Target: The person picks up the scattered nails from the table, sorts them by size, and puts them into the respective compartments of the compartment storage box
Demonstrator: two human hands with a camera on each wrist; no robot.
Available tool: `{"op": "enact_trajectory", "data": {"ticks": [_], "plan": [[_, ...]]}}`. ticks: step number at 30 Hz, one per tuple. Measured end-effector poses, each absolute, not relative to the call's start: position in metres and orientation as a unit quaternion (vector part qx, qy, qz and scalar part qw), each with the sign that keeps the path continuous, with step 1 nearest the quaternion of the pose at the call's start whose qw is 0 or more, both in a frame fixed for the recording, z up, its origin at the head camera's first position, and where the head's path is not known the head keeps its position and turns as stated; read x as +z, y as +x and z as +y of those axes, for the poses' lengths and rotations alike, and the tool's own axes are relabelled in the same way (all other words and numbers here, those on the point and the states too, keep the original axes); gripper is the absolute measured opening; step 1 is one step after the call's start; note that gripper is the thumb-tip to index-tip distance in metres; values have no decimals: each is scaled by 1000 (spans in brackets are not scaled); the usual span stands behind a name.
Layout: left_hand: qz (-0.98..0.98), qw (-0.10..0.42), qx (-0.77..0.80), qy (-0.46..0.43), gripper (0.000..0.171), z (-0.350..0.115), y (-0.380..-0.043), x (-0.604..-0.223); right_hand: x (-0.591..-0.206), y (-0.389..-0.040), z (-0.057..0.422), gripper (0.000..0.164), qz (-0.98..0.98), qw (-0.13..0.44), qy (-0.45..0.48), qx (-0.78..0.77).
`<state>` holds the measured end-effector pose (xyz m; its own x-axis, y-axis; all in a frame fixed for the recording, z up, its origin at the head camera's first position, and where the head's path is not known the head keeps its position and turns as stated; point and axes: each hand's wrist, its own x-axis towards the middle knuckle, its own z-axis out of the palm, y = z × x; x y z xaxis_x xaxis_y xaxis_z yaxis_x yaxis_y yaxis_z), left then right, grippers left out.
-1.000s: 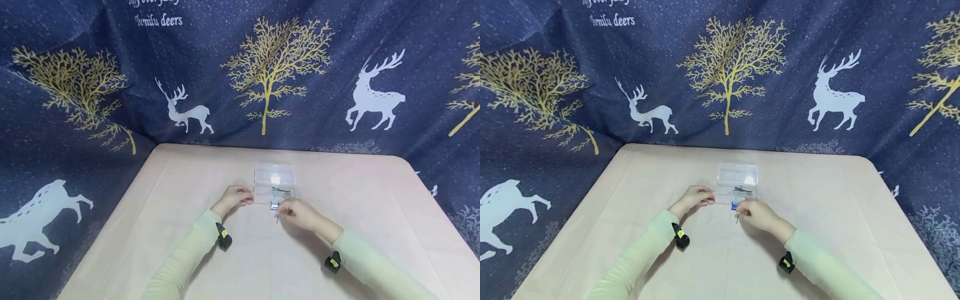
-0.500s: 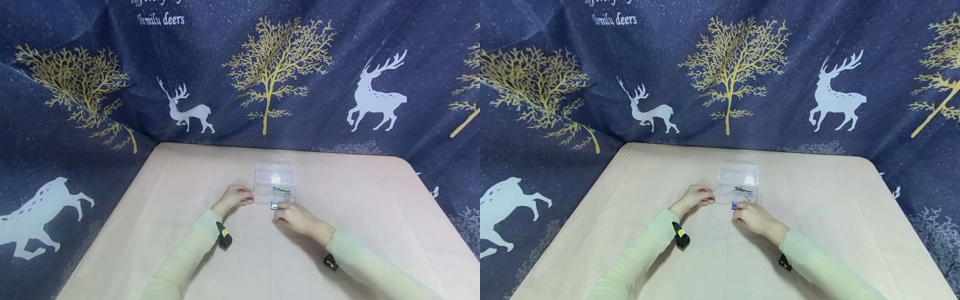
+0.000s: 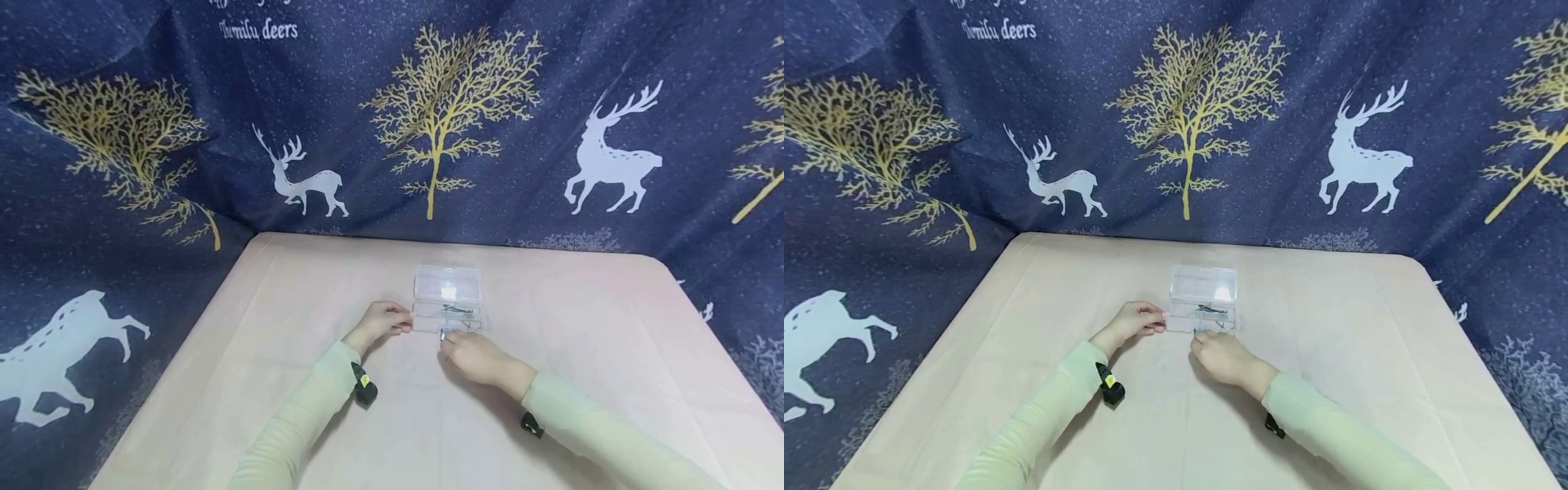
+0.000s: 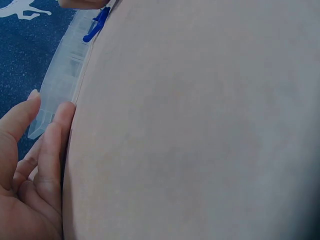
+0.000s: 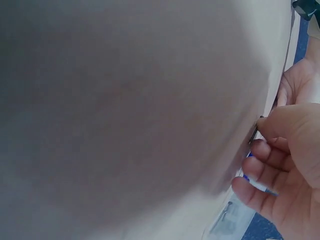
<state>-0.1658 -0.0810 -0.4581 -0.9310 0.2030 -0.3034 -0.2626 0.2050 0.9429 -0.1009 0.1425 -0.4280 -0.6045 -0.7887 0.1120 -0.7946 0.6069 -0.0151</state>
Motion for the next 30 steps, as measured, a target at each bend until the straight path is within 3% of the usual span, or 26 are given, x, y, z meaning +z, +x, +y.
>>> {"op": "enact_trajectory", "data": {"ticks": [6, 9, 21, 30], "plan": [[750, 186, 635, -15, 26, -80, -166, -461, -428, -101, 142, 11, -903, 30, 427, 36], [749, 187, 635, -16, 25, -80, -165, -460, -427, -104, 144, 5, -903, 19, 419, 92], [751, 189, 632, -25, 24, -81, -165, -458, -429, -114, 154, 8, -879, -31, 399, 261], [754, 191, 628, -27, 25, -81, -164, -452, -426, -116, 160, 8, -859, -79, 280, 421]]}}
